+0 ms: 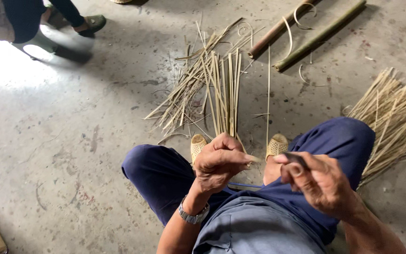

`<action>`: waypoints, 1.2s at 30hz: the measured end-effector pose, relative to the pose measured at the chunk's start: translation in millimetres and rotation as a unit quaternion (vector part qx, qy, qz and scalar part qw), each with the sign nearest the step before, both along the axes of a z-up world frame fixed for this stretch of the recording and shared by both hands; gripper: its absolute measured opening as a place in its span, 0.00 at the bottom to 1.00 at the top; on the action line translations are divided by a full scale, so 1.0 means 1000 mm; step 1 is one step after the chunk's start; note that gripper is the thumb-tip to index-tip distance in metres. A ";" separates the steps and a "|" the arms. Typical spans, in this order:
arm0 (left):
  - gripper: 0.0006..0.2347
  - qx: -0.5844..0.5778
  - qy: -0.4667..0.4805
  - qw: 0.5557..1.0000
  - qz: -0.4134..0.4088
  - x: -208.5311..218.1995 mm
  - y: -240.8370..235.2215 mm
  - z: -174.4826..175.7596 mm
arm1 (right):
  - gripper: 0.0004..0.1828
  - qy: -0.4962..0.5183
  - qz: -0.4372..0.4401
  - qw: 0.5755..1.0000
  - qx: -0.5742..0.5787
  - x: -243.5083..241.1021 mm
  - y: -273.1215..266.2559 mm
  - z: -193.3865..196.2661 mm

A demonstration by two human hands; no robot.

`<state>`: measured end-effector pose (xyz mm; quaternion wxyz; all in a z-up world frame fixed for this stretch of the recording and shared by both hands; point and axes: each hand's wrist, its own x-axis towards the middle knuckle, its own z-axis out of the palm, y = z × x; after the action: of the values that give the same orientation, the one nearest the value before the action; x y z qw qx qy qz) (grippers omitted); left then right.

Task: The person sits on the floor and uses a knife to split and shave bamboo strips into thin, flexible strands. They repeatedly pick up strips, split them lengthwise, and set the finished pieces aside in a pile.

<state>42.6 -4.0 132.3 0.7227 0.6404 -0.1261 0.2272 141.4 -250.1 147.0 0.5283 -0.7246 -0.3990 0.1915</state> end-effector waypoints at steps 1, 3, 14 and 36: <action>0.10 -0.009 -0.007 1.000 -0.001 -0.001 -0.002 -0.002 | 0.21 -0.009 0.020 1.000 -0.004 -0.001 0.002 0.005; 0.10 -0.030 -0.013 0.999 -0.013 -0.002 -0.004 -0.005 | 0.21 -0.063 0.053 0.997 0.005 -0.004 0.011 0.014; 0.08 -0.046 -0.015 0.999 -0.002 -0.017 -0.010 0.009 | 0.12 -0.129 0.161 0.976 0.063 -0.005 0.027 0.060; 0.10 -0.040 -0.041 0.998 -0.013 -0.020 -0.010 0.008 | 0.26 -0.111 0.230 0.967 0.025 -0.003 0.030 0.063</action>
<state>23.1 -14.4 140.8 0.7446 0.5995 -0.1552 0.2490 138.5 -219.9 210.2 0.4402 -0.6169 -0.6157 0.2157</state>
